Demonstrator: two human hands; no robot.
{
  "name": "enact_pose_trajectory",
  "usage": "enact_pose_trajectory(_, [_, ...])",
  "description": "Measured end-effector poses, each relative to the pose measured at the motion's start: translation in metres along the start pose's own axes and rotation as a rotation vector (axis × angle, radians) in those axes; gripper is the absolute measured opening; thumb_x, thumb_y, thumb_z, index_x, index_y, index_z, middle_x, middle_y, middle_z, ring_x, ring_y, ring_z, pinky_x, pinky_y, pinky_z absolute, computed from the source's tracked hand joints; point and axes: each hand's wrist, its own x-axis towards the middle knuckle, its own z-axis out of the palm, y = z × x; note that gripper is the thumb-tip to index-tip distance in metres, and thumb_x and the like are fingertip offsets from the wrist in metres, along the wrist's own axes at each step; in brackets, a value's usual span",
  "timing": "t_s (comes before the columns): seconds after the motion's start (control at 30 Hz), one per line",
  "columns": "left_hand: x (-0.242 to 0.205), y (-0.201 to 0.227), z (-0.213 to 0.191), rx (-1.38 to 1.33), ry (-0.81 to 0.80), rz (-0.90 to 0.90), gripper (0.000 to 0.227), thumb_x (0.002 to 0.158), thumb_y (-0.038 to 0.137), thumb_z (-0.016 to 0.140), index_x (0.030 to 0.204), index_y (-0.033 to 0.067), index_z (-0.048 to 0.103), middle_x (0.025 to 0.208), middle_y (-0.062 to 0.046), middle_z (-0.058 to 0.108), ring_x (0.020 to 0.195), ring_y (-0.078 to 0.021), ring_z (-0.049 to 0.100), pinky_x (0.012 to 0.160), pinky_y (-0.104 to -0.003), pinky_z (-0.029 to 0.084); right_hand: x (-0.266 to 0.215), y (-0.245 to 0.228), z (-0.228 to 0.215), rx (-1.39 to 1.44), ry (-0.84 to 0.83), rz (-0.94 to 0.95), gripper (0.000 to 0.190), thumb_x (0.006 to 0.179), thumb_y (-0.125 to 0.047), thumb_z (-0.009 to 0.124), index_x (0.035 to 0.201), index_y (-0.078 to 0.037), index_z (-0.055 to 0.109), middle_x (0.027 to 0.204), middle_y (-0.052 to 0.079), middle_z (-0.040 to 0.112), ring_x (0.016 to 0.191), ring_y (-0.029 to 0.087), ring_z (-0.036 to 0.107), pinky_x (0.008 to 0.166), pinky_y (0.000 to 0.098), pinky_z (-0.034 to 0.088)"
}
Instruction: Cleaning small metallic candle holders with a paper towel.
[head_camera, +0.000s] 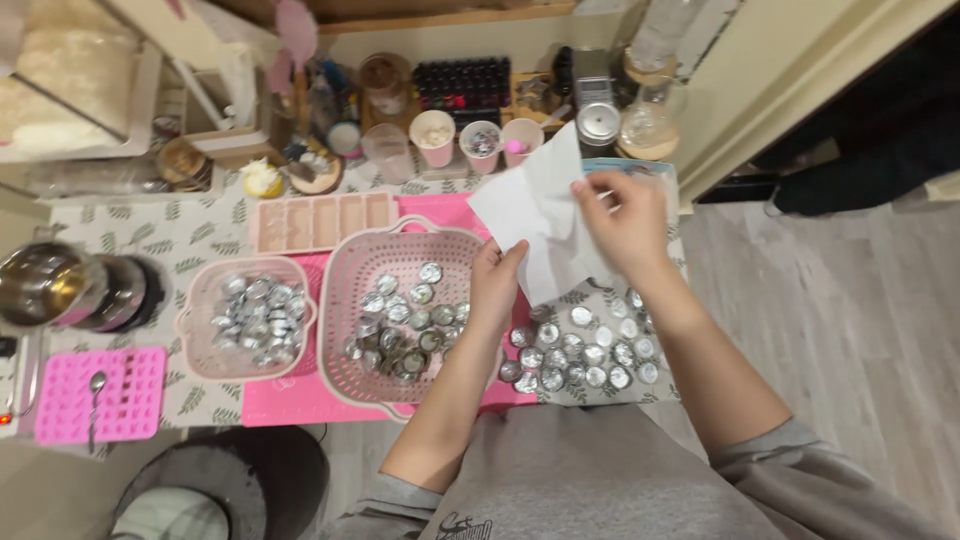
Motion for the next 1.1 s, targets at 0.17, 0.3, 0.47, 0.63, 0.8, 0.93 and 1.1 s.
enact_pose_trajectory(0.17, [-0.019, 0.032, -0.021, -0.135, 0.001, -0.031, 0.028, 0.102, 0.015, 0.062, 0.124, -0.002, 0.065, 0.111, -0.006, 0.072, 0.097, -0.0128, 0.066, 0.082, -0.028, 0.051, -0.031, -0.042, 0.046, -0.024, -0.084, -0.184, 0.016, 0.095, -0.017, 0.077, 0.099, -0.002, 0.076, 0.092, 0.012, 0.075, 0.073, 0.023, 0.071, 0.063, 0.0322, 0.054])
enact_pose_trajectory(0.3, [-0.04, 0.074, -0.03, -0.227, 0.011, -0.028, 0.033, 0.102, 0.021, 0.059, 0.127, 0.0006, 0.063, 0.119, -0.005, 0.071, 0.109, -0.0121, 0.067, 0.094, -0.027, 0.052, -0.047, -0.074, 0.066, -0.022, -0.158, -0.4, 0.016, 0.097, -0.016, 0.074, 0.107, -0.003, 0.073, 0.1, 0.01, 0.074, 0.091, 0.025, 0.071, 0.077, 0.0344, 0.056])
enact_pose_trajectory(0.47, [-0.049, 0.087, -0.071, -0.114, 0.03, -0.044, 0.031, 0.098, 0.015, 0.066, 0.125, -0.0018, 0.065, 0.116, -0.01, 0.071, 0.104, -0.0164, 0.067, 0.091, -0.032, 0.053, -0.052, -0.077, 0.074, 0.383, -0.434, 0.074, 0.026, 0.099, -0.018, 0.063, 0.12, -0.004, 0.072, 0.109, 0.006, 0.073, 0.084, 0.011, 0.068, 0.058, 0.023, 0.052])
enact_pose_trajectory(0.63, [-0.052, 0.105, -0.098, -0.091, 0.008, -0.139, 0.03, 0.095, 0.007, 0.067, 0.122, -0.0038, 0.066, 0.113, -0.013, 0.073, 0.1, -0.0202, 0.069, 0.089, -0.035, 0.055, -0.058, -0.012, 0.114, 0.603, -0.319, 0.417, 0.029, 0.109, -0.017, 0.061, 0.128, -0.001, 0.074, 0.102, 0.012, 0.07, 0.078, 0.016, 0.06, 0.063, 0.0269, 0.047])
enact_pose_trajectory(0.8, [-0.047, 0.119, -0.118, -0.175, -0.043, -0.221, 0.031, 0.095, 0.004, 0.062, 0.125, -0.0014, 0.065, 0.115, -0.01, 0.074, 0.104, -0.0177, 0.07, 0.093, -0.033, 0.055, -0.059, -0.021, 0.129, 0.855, -0.357, 0.601, 0.038, 0.106, -0.026, 0.057, 0.133, -0.001, 0.067, 0.111, 0.013, 0.068, 0.089, 0.02, 0.063, 0.073, 0.0318, 0.051])
enact_pose_trajectory(0.93, [-0.036, 0.109, -0.144, -0.041, -0.072, -0.21, 0.034, 0.094, 0.0, 0.061, 0.129, -0.0019, 0.064, 0.116, -0.01, 0.074, 0.103, -0.0169, 0.07, 0.092, -0.031, 0.054, -0.061, -0.029, 0.139, 0.981, -0.367, 0.698, 0.043, 0.105, -0.03, 0.055, 0.136, -0.001, 0.064, 0.116, 0.014, 0.067, 0.094, 0.022, 0.064, 0.078, 0.0343, 0.053])
enact_pose_trajectory(1.1, [-0.047, 0.144, -0.133, 0.518, -0.054, -0.029, 0.035, 0.095, 0.0, 0.059, 0.129, -0.0023, 0.062, 0.112, -0.012, 0.076, 0.097, -0.0168, 0.072, 0.084, -0.03, 0.056, -0.067, -0.039, 0.148, 1.238, -0.393, 0.888, 0.054, 0.102, -0.038, 0.051, 0.14, -0.001, 0.057, 0.125, 0.016, 0.065, 0.105, 0.026, 0.066, 0.088, 0.0393, 0.056])
